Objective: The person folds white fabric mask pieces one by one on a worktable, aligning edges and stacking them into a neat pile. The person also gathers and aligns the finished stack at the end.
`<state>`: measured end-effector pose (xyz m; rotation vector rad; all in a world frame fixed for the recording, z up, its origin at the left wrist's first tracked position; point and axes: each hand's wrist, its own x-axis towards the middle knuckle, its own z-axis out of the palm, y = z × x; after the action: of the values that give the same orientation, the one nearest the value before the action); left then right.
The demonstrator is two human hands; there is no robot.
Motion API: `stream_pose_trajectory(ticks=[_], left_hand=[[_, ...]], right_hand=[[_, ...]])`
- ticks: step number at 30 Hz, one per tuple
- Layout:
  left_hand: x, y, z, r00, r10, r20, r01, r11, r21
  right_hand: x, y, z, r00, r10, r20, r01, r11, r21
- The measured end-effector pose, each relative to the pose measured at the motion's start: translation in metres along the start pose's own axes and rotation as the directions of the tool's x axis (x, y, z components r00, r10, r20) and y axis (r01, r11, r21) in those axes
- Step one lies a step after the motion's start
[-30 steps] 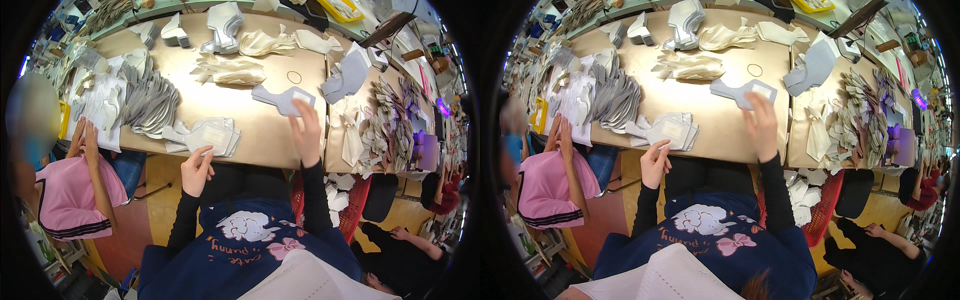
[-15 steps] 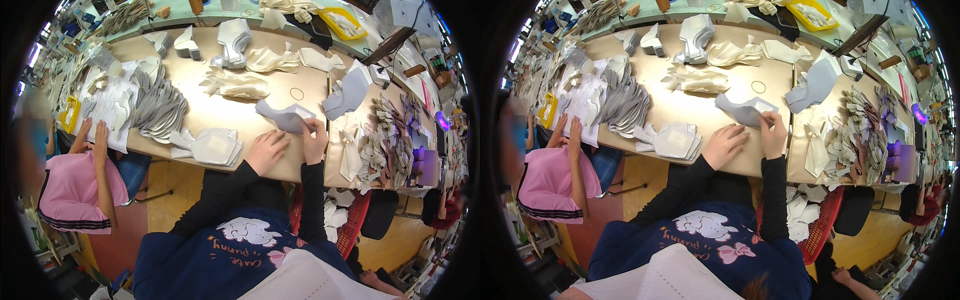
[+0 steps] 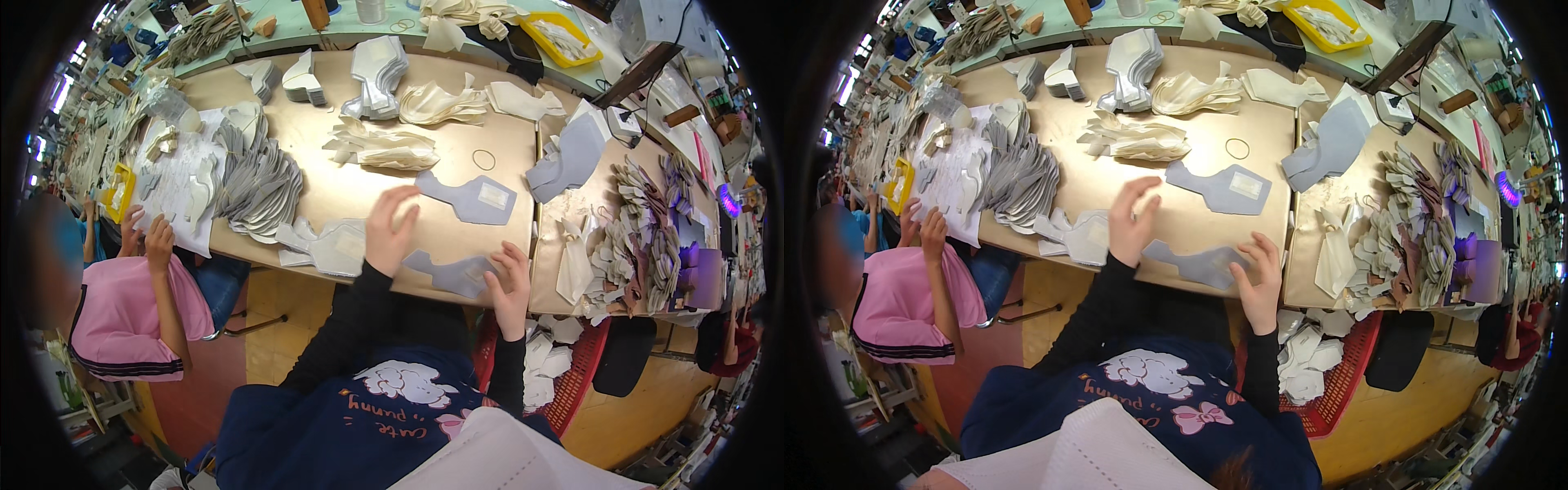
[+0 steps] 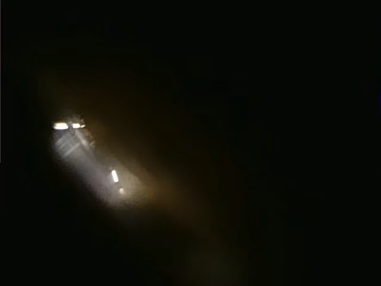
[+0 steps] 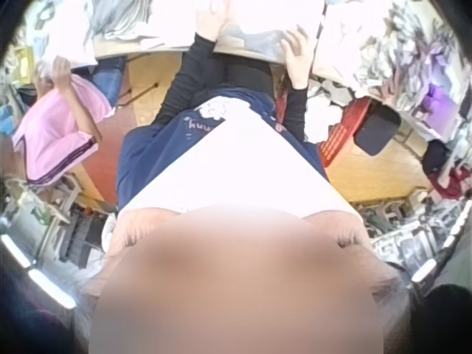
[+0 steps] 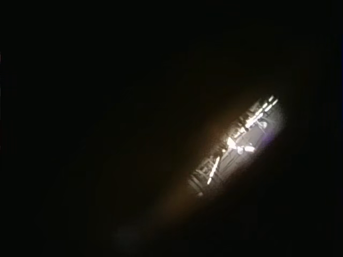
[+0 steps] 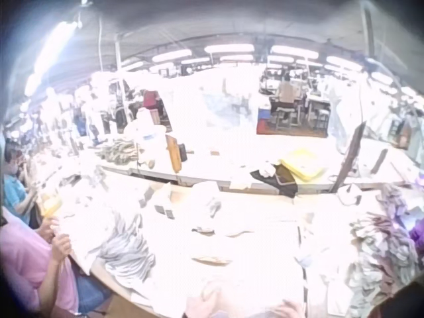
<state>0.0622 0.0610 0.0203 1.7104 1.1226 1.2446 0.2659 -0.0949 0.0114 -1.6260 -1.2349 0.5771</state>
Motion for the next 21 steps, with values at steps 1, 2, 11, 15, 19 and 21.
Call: stream_pose_trajectory(ticks=[1,2,11,15,19,21], left_hand=[[0.012,0.001,-0.007,0.999,0.037,-0.018,-0.036,0.998,0.045],[0.025,0.000,-0.013,0.995,0.091,-0.052,-0.087,0.993,0.080],[0.105,-0.037,-0.008,0.930,0.181,0.318,-0.349,0.704,0.618],[0.107,-0.049,-0.017,0.947,-0.018,0.322,-0.128,0.895,0.427],[0.106,-0.055,-0.020,0.942,-0.120,0.314,0.019,0.951,0.308],[0.107,-0.057,-0.021,0.941,-0.045,0.336,-0.067,0.947,0.315]], right_hand=[[0.000,-0.001,0.001,1.000,0.004,-0.011,-0.005,0.997,-0.078],[0.001,-0.002,0.002,0.999,0.008,-0.044,-0.011,0.997,-0.073],[0.048,-0.069,0.006,0.964,-0.260,-0.048,0.262,0.964,0.043],[0.103,-0.077,0.036,0.925,-0.367,-0.101,0.378,0.916,0.133],[0.139,-0.044,0.097,0.976,-0.197,-0.096,0.202,0.978,0.052],[0.142,-0.022,0.118,0.996,-0.085,-0.009,0.084,0.992,-0.090]])
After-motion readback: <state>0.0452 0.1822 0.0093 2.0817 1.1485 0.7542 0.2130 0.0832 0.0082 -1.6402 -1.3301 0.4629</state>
